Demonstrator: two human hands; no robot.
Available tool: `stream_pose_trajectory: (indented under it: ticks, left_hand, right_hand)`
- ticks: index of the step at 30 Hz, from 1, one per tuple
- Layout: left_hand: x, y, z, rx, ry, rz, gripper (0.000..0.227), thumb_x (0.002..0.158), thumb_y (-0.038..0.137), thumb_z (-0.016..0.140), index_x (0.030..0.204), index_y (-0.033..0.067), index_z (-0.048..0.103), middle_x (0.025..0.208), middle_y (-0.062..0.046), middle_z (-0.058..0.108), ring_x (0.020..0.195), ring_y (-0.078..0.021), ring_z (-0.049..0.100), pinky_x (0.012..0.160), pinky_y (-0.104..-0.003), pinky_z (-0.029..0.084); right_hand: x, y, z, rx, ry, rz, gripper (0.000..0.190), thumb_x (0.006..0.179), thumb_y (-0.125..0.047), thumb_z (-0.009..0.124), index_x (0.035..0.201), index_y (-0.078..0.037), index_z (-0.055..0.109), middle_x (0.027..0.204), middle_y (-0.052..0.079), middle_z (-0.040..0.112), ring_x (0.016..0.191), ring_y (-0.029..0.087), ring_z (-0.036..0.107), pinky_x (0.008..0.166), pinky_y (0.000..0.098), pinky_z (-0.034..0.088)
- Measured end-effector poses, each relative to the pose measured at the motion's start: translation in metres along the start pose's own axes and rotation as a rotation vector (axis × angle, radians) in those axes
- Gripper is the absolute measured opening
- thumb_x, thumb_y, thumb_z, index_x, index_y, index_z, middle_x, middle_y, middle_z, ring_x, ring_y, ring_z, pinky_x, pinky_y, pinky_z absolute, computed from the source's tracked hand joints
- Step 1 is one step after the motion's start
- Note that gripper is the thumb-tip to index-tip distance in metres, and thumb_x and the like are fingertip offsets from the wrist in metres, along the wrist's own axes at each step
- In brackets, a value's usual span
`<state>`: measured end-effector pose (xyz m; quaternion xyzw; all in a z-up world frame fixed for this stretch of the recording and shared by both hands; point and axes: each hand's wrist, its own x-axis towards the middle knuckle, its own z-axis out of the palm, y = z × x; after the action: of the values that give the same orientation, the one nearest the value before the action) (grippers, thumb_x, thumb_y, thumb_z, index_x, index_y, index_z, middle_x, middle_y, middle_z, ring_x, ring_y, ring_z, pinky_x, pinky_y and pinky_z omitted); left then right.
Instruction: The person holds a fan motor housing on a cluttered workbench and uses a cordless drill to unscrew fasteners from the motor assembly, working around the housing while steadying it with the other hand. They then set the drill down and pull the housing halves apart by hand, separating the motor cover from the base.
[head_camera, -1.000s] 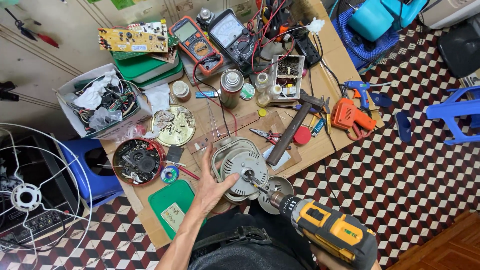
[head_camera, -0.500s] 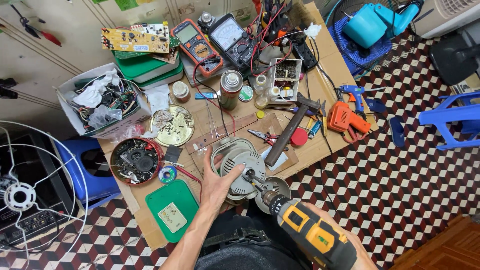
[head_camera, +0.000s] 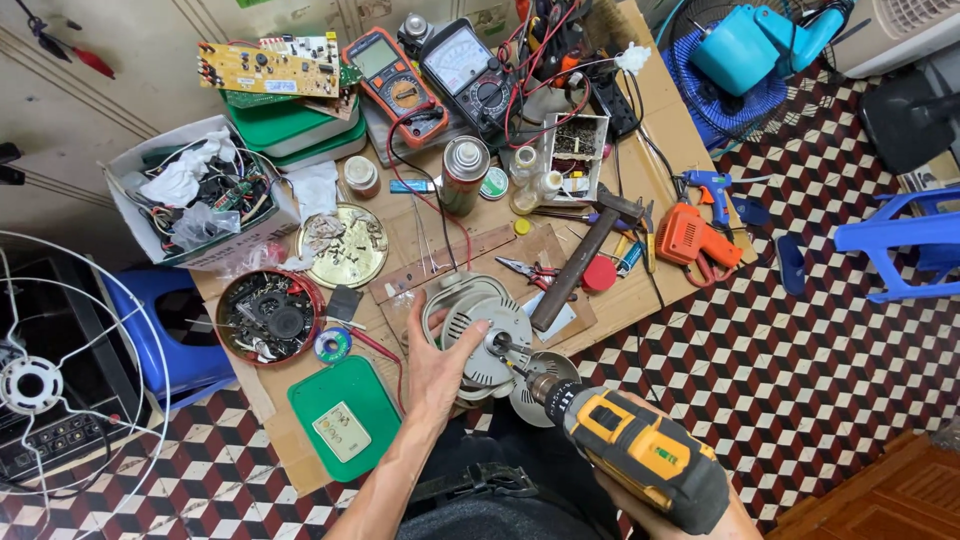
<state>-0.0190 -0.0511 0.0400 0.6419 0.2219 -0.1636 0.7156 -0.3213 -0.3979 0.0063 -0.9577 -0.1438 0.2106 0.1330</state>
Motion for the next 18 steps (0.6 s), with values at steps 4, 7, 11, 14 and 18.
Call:
stream_pose_trajectory:
  ticks: [4,7,11,14,18]
  left_hand:
    - [0.000,-0.002,0.000,0.018,0.012,0.008,0.116,0.070,0.036,0.086,0.160,0.0078,0.018,0.139,-0.018,0.055,0.125,-0.0257,0.060,0.098,-0.038,0.054]
    - [0.001,-0.006,0.000,0.036,0.030,0.024,0.114,0.071,0.036,0.086,0.160,0.0080,0.020,0.139,-0.018,0.055,0.126,-0.0259,0.058,0.099,-0.039,0.052]
    - [0.001,-0.001,0.000,0.007,0.032,-0.006,0.115,0.069,0.039,0.085,0.160,0.0094,0.020,0.138,-0.017,0.056,0.125,-0.0265,0.060,0.100,-0.040,0.052]
    - [-0.001,0.000,0.000,0.062,0.029,-0.011,0.114,0.070,0.040,0.084,0.160,0.0101,0.021,0.139,-0.017,0.055,0.129,-0.0266,0.056,0.102,-0.041,0.050]
    - [-0.001,0.001,-0.002,0.112,0.030,0.003,0.115,0.070,0.040,0.085,0.160,0.0096,0.019,0.139,-0.017,0.056,0.132,-0.0266,0.055,0.104,-0.041,0.049]
  right_hand:
    - [0.078,-0.045,-0.092,0.216,0.032,0.155,0.062,0.076,-0.027,0.085,0.135,-0.032,0.067,0.130,0.001,0.071,0.117,0.017,0.069,0.098,0.0361,0.052]
    - [0.088,-0.060,-0.104,0.468,0.073,0.348,0.066,0.070,-0.027,0.090,0.132,-0.023,0.065,0.127,-0.001,0.073,0.114,0.014,0.073,0.095,0.0334,0.054]
    - [0.090,-0.062,-0.101,0.503,0.094,0.405,0.065,0.069,-0.027,0.090,0.130,-0.021,0.066,0.124,-0.002,0.075,0.112,0.012,0.074,0.090,0.0326,0.058]
    - [0.090,-0.067,-0.105,0.541,0.167,0.312,0.067,0.069,-0.023,0.088,0.131,-0.015,0.063,0.127,0.003,0.074,0.111,0.017,0.073,0.089,0.0361,0.057]
    - [0.118,-0.099,-0.170,0.472,0.066,0.463,0.067,0.070,-0.029,0.094,0.130,-0.021,0.065,0.121,-0.002,0.076,0.106,0.012,0.076,0.086,0.0329,0.060]
